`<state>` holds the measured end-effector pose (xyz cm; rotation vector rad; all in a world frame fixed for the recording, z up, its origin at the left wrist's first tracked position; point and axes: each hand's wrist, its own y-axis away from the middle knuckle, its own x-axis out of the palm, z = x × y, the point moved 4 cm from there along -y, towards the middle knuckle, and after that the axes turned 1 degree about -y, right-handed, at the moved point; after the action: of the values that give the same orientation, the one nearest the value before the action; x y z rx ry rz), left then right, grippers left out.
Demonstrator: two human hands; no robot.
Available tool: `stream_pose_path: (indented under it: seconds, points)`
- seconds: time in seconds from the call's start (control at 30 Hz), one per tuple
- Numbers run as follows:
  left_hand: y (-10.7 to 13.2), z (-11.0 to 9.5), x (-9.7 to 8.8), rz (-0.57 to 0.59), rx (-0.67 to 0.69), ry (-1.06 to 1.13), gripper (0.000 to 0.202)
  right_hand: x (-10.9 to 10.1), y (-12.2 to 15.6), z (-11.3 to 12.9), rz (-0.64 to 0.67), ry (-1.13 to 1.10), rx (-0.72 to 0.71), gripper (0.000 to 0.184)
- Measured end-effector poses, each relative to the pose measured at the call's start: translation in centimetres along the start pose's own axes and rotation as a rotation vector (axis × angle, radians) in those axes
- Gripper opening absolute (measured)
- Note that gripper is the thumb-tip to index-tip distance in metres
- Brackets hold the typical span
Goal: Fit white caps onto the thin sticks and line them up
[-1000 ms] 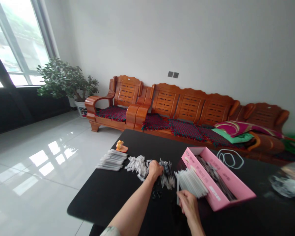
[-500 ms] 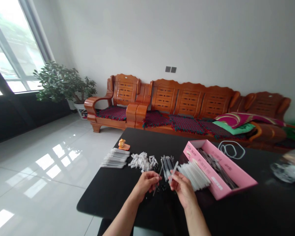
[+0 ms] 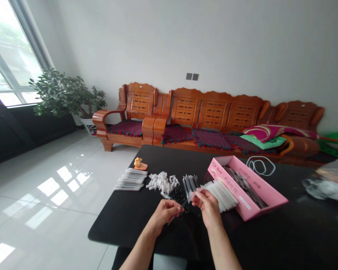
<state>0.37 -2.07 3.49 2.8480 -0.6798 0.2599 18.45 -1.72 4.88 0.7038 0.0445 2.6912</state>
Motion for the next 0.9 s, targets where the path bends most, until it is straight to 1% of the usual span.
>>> stream_pose_path:
  seconds: [0.1, 0.2, 0.3, 0.43, 0.53, 0.6, 0.67, 0.77, 0.83, 0.9]
  points:
    - [-0.1, 0.1, 0.1, -0.011, 0.005, -0.006, 0.038, -0.1, 0.3, -0.3, 0.013, 0.036, 0.020, 0.039]
    - [-0.4, 0.2, 0.0, -0.066, 0.012, 0.001, 0.040, 0.0, 0.7, -0.7, 0.042, 0.058, 0.066, 0.038]
    - [-0.9, 0.2, 0.0, -0.148, 0.049, 0.034, 0.045, 0.5, 1.3, -1.3, 0.078, 0.040, 0.122, 0.036]
    - [-1.5, 0.1, 0.5, -0.277, 0.113, 0.060, 0.051, 2.2, 2.6, -2.4, 0.125, -0.002, 0.171, 0.031]
    - [-1.4, -0.5, 0.7, -0.399, 0.193, 0.059, 0.052, 3.5, 3.7, -3.3, 0.162, -0.007, 0.220, 0.030]
    - [-1.2, -1.0, 0.4, -0.461, 0.215, 0.069, 0.053, 3.7, 3.9, -3.5, 0.175, -0.039, 0.247, 0.029]
    - [-1.0, -1.3, -0.5, -0.509, 0.207, 0.104, 0.056, 2.8, 3.4, -3.1, 0.150, -0.108, 0.253, 0.028]
    - [-0.7, -1.7, -3.0, -0.577, 0.222, 0.136, 0.058, 0.3, 1.9, -1.9, 0.044, -0.229, 0.246, 0.024]
    - [-0.6, -1.6, -4.8, -0.623, 0.244, 0.093, 0.055, -1.3, 1.0, -1.1, -0.020, -0.301, 0.231, 0.020]
    - [-0.6, -1.1, -6.0, -0.650, 0.241, -0.003, 0.048, -1.9, 0.7, -0.8, -0.025, -0.331, 0.236, 0.019]
